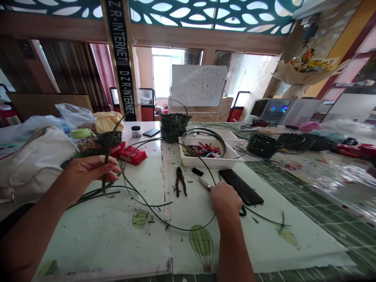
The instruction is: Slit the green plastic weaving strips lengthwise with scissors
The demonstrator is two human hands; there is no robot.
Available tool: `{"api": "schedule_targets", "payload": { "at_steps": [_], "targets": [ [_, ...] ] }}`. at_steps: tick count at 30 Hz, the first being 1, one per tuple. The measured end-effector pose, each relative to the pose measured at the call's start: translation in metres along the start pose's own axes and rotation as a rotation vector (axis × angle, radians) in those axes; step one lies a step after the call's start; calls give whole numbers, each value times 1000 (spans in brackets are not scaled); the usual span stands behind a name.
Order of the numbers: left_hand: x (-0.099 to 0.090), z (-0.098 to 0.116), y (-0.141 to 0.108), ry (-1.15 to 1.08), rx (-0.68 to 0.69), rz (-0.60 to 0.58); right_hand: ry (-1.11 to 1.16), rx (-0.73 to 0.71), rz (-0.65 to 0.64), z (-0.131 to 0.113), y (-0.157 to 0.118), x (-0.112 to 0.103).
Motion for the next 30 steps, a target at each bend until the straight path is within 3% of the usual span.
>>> {"api": "schedule_targets", "payload": {
  "at_steps": [4,8,13,19,22,26,30],
  "targets": [
    [-5,-3,-7,-328,-156,-86,116,-66,56,-5,1,-3],
    [5,-32,-5,-538,-288,-136,350,-163,198,-23,1,-6],
    [26,-85,9,-716,-401,-20,676,-322,182,-68,4,16],
    [13,-109,17,-797,-381,155,808,-523,181,-105,-28,22],
    [10,-108,21,-809,-338,189,840,-662,42,-118,-63,18],
    [26,-102,35,-805,-284,197,848,-894,-359,-139,-108,25],
    [48,-93,51,-775,-210,209,892,-881,-599,-144,-121,33]
  ]
}}
Point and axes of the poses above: each hand's wrist, its own y-axis towards the middle knuckle, its own x-axis out of the palm, z = x × y, the point moved 4 cm from there along y, towards the middle knuckle, and after that the axes turned 7 degrees about -y, right-handed, at the moved point
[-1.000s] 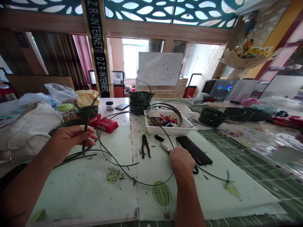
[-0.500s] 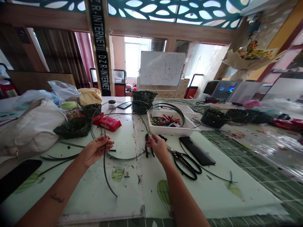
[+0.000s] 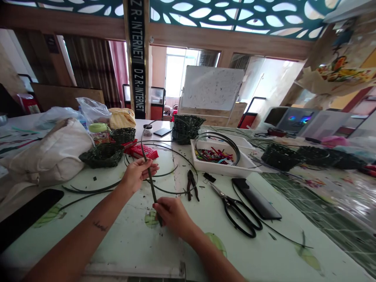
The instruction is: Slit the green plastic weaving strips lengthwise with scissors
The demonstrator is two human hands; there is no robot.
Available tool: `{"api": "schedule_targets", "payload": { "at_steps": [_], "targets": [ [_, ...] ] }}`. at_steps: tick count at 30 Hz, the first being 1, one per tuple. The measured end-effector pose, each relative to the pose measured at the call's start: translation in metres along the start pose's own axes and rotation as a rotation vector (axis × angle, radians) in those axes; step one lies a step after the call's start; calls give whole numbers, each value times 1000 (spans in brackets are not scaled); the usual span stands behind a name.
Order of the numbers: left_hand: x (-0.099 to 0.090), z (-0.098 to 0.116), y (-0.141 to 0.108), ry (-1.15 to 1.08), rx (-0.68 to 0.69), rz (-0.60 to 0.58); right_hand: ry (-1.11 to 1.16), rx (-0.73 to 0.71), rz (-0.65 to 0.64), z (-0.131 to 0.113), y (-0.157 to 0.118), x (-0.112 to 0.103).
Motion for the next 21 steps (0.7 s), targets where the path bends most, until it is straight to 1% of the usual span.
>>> {"api": "schedule_targets", "payload": {
  "at_steps": [2,4,6,7,8,10,12,16,19,21],
  "targets": [
    [9,-4,1,12,29,-13,75,54,-15,4,0,-1],
    [15,-9,-3,42,20,-72,138,96,-19,8,-1,-5],
    [16,-16,-12,106,-47,-188,186,118,-18,11,-2,-9],
    [15,-20,-18,147,-111,-267,203,122,-16,12,-2,-10],
    [12,-23,-25,191,-155,-320,216,122,-16,13,-2,-12],
    [4,-26,-36,275,-215,-372,229,116,-23,13,-3,-12],
    [-5,-25,-42,327,-198,-349,221,108,-40,13,-3,-10],
    [-15,-19,-45,415,-78,-260,115,101,-71,9,-4,-1],
    [-17,-16,-47,492,-21,-258,-58,93,-56,5,-5,2],
    [-21,-13,-46,506,17,-243,-220,89,2,5,-5,-4]
  ]
}}
Point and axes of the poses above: each hand's wrist, its own y-axis towards the middle knuckle, its own x-axis out of the palm, z = x × y, the point moved 4 cm from there along y, towards the middle knuckle, and after that the axes turned 7 degrees about -y, right-handed, at the moved point
